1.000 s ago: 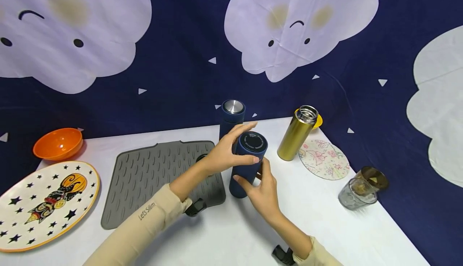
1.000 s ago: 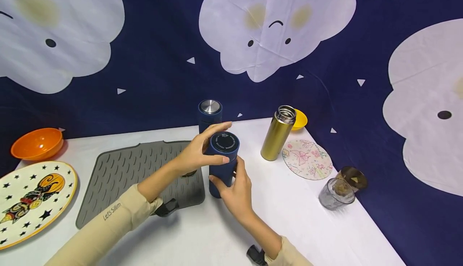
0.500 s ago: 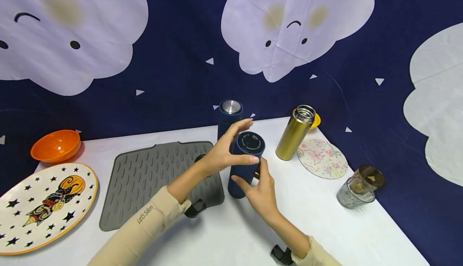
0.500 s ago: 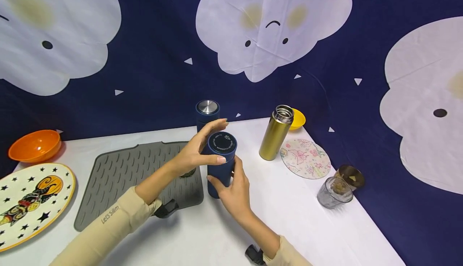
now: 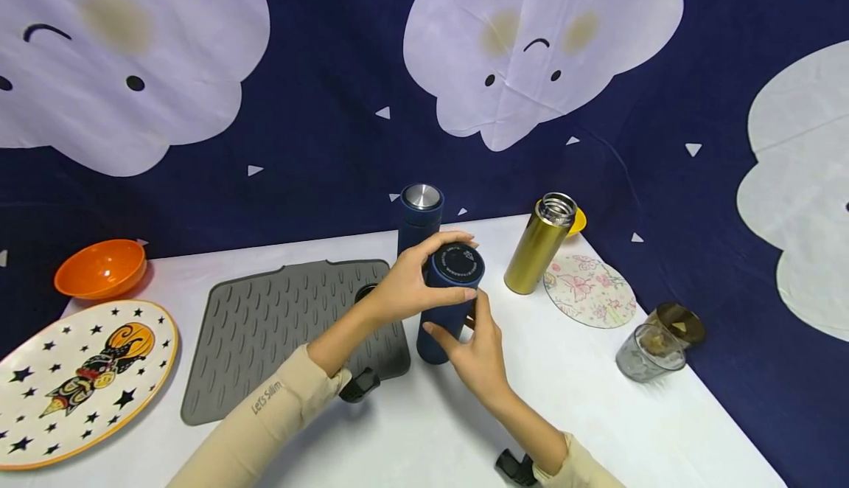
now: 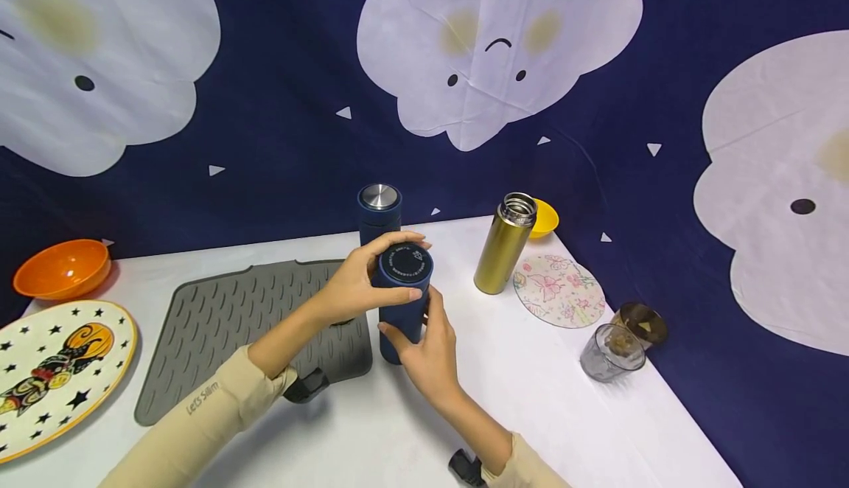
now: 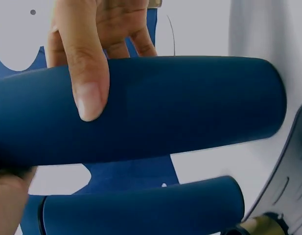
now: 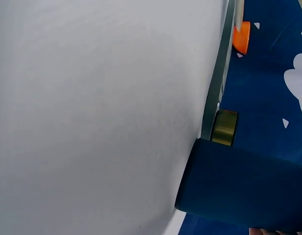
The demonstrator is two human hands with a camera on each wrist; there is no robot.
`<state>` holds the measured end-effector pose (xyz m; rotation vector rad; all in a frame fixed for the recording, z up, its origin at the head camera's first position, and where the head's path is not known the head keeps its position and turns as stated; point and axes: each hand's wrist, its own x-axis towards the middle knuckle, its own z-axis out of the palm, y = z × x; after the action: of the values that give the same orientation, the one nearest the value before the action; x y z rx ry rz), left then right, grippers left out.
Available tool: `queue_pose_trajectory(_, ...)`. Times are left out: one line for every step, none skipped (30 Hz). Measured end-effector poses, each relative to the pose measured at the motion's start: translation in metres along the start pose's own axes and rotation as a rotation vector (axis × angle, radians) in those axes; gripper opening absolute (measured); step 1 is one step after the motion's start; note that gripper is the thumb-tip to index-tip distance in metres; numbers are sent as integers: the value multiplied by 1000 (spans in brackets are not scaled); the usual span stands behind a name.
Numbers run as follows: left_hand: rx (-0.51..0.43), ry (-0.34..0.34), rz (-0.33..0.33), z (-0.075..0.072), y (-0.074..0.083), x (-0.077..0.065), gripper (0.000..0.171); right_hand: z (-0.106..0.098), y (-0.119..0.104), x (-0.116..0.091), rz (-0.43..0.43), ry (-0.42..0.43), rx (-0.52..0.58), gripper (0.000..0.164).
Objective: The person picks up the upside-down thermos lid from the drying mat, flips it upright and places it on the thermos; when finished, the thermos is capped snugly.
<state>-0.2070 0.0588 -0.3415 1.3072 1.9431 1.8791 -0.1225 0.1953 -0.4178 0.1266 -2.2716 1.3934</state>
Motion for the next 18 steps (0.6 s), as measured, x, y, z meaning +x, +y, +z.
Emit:
queue_pose_trajectory(26, 30, 5, 1, 0, -1, 69, 0, 0, 0, 1, 0, -2, 71)
queue_pose_trajectory(64, 66, 17, 2, -1, -1, 68, 0, -1, 1, 2, 0, -2, 70)
queue_pose_trajectory(104, 102, 34, 4, -1, -2, 67, 0, -1, 1, 3, 0, -3, 69)
queue_pose_trajectory(140, 137, 47, 6, -2, -3, 67, 1, -1, 0, 2, 0, -3, 68)
queue_pose_trajectory(180, 176, 62, 9, -2, -4, 68, 1, -1, 0, 1, 2, -3, 67)
queue_pose_trajectory(217, 217, 75, 12, -3, -5, 69, 1, -1, 0, 1, 4, -1, 67)
queue_pose_trajectory(251, 258, 83, 15, -3, -5, 70, 1, -1, 0, 0, 7, 1, 67)
queue_pose_trajectory(282, 299, 89, 18, -3, -6, 71, 1, 0, 0, -1, 8, 0, 67)
queue_pose_trajectory(301, 334, 89, 21, -4, -6, 72, 1, 0, 0, -1, 10, 1, 66)
queue_pose_trajectory(319, 365, 85, 23, -4, -6, 72, 1, 0, 0, -1, 11, 2, 66)
queue_pose_trajectory(338, 394, 80, 25, -4, -7, 73, 1, 0, 0, -1, 13, 2, 66)
queue_pose_trajectory(350, 416, 74, 27, -4, -7, 73, 1, 1, 0, 0, 13, 3, 65)
queue_pose_trajectory(360, 431, 65, 28, -3, -7, 73, 1, 1, 0, 1, 12, 5, 64)
queue_pose_trajectory(366, 439, 61, 28, -4, -7, 73, 1, 1, 0, 4, 10, 6, 64)
queue_pose_trajectory(361, 438, 58, 28, -4, -7, 72, 1, 1, 0, 7, 9, 9, 63)
queue_pose_trajectory(348, 429, 61, 27, -5, -7, 71, 1, 0, 0, 10, 9, 12, 63)
queue_pose_trajectory(327, 413, 69, 26, -5, -7, 70, 1, 0, 0, 11, 7, 15, 63)
queue_pose_trajectory(295, 387, 80, 24, -6, -7, 69, 1, 0, 0, 12, 6, 18, 65)
